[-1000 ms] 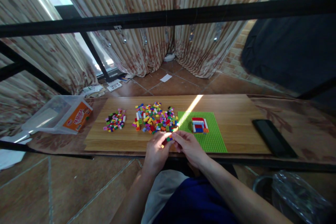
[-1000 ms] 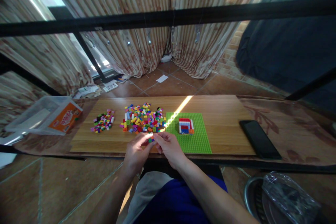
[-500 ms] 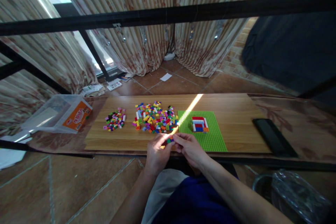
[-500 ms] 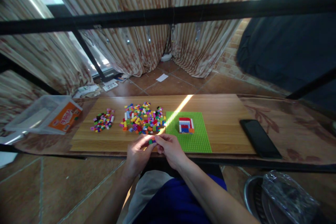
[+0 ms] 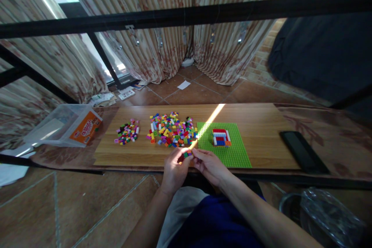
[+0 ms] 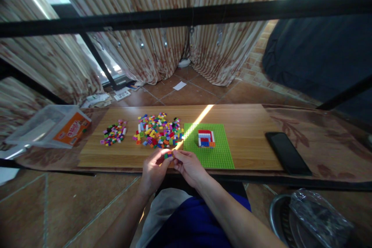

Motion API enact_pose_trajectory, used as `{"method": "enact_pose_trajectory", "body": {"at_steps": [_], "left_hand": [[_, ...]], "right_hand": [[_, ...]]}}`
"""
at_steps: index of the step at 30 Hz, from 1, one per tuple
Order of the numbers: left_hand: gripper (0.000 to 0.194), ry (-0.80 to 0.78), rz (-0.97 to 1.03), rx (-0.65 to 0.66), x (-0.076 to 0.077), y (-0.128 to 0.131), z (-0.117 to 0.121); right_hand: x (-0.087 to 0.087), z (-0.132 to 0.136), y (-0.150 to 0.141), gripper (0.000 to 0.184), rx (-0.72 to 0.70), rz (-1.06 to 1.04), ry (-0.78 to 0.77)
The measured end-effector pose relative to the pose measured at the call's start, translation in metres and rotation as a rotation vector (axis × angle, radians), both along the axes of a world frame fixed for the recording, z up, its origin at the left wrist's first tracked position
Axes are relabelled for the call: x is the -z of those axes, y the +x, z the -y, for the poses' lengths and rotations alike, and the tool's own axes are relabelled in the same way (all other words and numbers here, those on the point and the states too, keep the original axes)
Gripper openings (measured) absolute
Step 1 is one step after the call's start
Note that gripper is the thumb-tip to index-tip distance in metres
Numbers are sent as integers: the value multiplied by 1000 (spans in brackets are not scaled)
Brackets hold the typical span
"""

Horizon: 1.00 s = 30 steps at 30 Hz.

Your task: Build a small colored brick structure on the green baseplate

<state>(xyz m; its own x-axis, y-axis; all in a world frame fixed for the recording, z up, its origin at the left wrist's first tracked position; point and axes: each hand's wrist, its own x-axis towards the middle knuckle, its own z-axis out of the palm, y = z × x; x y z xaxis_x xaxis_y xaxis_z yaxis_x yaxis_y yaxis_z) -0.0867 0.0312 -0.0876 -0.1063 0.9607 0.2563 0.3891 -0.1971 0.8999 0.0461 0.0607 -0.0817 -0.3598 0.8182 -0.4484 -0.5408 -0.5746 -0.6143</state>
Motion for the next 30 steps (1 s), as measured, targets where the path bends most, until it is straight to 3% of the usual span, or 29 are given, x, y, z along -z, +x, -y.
{"method": "enact_pose_trajectory", "body": {"at_steps": [10,21,30], "left_hand": [[18,-38,-13,15,10,0,1],[18,-27,-26,22,15,1,-3],[17,91,-174,-82,17,5,-2]], "right_hand": [[5,0,-1,25,-38,13,11],[4,0,-6,33,19,134,50],[1,-1,-16,35,42,222,135]]}}
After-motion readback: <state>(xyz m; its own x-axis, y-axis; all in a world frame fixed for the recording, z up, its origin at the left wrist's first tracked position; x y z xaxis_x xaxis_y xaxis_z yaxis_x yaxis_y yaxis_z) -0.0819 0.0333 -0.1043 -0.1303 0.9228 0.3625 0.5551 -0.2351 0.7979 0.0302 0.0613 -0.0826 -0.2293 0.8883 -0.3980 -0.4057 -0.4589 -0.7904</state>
